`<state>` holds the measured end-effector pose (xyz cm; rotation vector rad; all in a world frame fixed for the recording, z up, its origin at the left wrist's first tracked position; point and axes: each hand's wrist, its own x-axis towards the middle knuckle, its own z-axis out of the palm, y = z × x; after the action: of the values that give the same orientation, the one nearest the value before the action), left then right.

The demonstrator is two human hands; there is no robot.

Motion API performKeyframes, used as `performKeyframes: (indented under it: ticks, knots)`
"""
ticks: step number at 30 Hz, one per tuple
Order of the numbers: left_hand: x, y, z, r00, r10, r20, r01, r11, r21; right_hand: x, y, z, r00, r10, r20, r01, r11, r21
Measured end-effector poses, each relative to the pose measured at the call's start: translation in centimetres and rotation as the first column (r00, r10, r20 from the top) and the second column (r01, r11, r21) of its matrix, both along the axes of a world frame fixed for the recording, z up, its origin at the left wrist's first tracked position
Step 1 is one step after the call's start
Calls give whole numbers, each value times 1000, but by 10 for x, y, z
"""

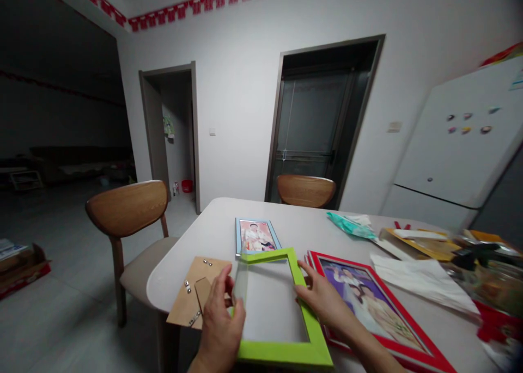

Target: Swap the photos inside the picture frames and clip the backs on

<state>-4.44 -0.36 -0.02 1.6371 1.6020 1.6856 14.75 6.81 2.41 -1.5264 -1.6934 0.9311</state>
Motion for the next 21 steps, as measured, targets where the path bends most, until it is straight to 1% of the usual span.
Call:
performKeyframes:
  ticks: [2,3,5,8,10,13,16,19,21]
  knots:
    - [-19,-3,-5,992,63,110,-56,996,-73,6,4,-12,963,-21,268,-7,995,103]
    - [-28,-5,-10,988,78,136,-64,992,-109,8,5,-17,933,-25,360,-28,990,141]
    - [-43,-9,-20,988,87,128,-60,978,-201,9,4,-27,881,-21,473,-69,983,173]
    - [-56,-15,-35,998,57,35,-43,947,-319,6,2,-38,829,-15,559,-107,977,185]
    - [-59,-17,-40,998,29,-58,-47,942,-332,4,1,-43,803,-10,596,-122,976,181]
    - [-59,-19,-38,978,-4,-206,-65,942,-329,2,2,-48,787,-17,617,-132,972,195]
    - [-60,-19,-35,955,-29,-294,-77,936,-342,1,3,-50,788,-46,614,-154,951,269]
    - [-62,-19,-36,933,-27,-358,-96,943,-320,-2,1,-50,829,-57,557,-164,926,339]
    - [-64,-18,-40,918,-36,-396,-95,947,-307,-7,-2,-50,884,-11,468,-161,932,325]
